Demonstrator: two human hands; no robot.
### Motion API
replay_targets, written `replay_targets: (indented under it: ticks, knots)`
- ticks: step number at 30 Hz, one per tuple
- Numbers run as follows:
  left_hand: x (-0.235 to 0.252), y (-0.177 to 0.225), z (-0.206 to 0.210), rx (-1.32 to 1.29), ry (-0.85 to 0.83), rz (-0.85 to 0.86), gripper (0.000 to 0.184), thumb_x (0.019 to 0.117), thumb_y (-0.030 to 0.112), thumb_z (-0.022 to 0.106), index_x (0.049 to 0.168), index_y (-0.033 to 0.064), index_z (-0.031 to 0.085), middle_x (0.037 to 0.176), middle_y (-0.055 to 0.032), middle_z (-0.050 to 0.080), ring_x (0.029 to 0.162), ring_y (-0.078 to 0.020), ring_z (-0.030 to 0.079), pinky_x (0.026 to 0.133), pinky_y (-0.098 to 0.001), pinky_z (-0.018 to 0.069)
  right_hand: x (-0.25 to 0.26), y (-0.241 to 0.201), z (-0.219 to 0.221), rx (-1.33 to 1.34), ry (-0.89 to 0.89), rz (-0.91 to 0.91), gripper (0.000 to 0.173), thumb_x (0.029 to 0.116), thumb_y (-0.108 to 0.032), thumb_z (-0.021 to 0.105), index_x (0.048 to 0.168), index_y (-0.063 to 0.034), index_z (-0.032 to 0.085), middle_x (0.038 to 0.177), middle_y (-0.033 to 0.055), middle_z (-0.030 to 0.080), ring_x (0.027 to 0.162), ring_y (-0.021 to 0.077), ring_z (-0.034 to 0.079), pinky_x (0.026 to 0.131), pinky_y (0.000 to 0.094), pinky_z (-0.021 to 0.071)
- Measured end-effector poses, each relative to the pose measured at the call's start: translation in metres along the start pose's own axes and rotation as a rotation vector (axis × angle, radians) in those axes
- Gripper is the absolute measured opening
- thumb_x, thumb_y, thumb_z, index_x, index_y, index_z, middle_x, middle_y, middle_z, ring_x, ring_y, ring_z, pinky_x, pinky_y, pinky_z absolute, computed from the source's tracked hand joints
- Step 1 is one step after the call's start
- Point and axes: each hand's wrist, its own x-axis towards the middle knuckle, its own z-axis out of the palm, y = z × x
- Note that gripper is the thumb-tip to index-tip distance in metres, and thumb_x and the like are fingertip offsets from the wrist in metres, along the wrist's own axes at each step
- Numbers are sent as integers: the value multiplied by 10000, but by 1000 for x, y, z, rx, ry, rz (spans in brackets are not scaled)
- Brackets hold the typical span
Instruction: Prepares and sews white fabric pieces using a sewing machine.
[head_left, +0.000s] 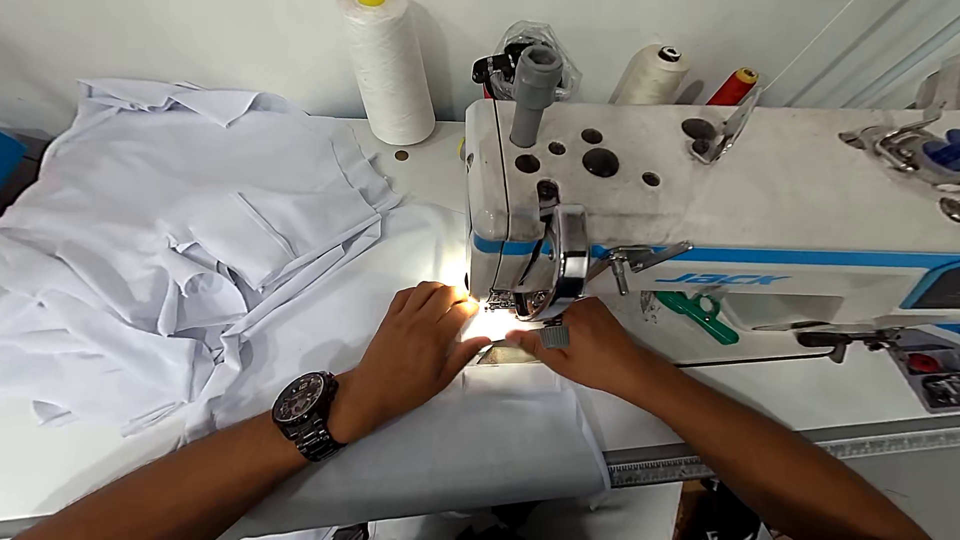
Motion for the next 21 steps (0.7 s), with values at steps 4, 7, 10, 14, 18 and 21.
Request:
replay_targets:
  ticks: [4, 7, 10, 14, 18, 21]
  knots:
    - [5, -1, 4, -52, -57, -84, 354, 982, 403, 556, 1055, 100, 724, 1094, -85, 660, 1108, -304, 602, 867, -493, 494, 10, 1, -2, 76, -109, 138, 333, 980, -302, 603, 799, -49, 722, 686, 103, 672, 691, 252, 697, 611, 476, 538]
    - [3, -1, 3, -152, -84, -66, 248, 990, 318, 527, 962, 117, 670, 1011, -40, 636, 1040, -238, 588, 863, -433, 470, 12, 2, -12, 184, -228, 162, 448, 983, -496, 577, 907, -88, 748, 737, 52, 681, 746, 183, 677, 675, 433, 523]
    - [0, 0, 1, -209, -54, 14, 224, 1012, 284, 493, 1006, 100, 620, 944, -28, 620, 948, -192, 598, 814, -384, 471, 10, 0, -11, 204, -185, 60, 348, 948, -450, 660, 1002, -122, 765, 865, 32, 734, 870, 171, 705, 801, 473, 545]
    - [0, -1, 2, -240, -54, 51, 259, 948, 271, 620, 1132, 95, 667, 956, -3, 666, 935, -176, 626, 837, -391, 512, 6, -2, -9, 193, -184, -25, 199, 949, -287, 699, 1014, -105, 747, 915, 36, 733, 888, 189, 696, 875, 486, 526]
    - [-1, -2, 2, -218, 14, 167, 139, 914, 138, 603, 954, 118, 734, 923, -8, 679, 929, -173, 632, 807, -337, 517, -2, 4, 1, 115, -114, -160, 131, 919, -122, 638, 984, -106, 752, 933, 63, 717, 904, 205, 700, 834, 366, 580]
    - [-4, -1, -2, -65, 3, 334, 186, 972, 105, 551, 912, 98, 727, 979, -49, 679, 976, -224, 635, 822, -368, 519, -6, 0, -3, 43, -117, -245, 176, 947, -135, 597, 1008, -130, 762, 966, 62, 700, 974, 219, 678, 886, 360, 565]
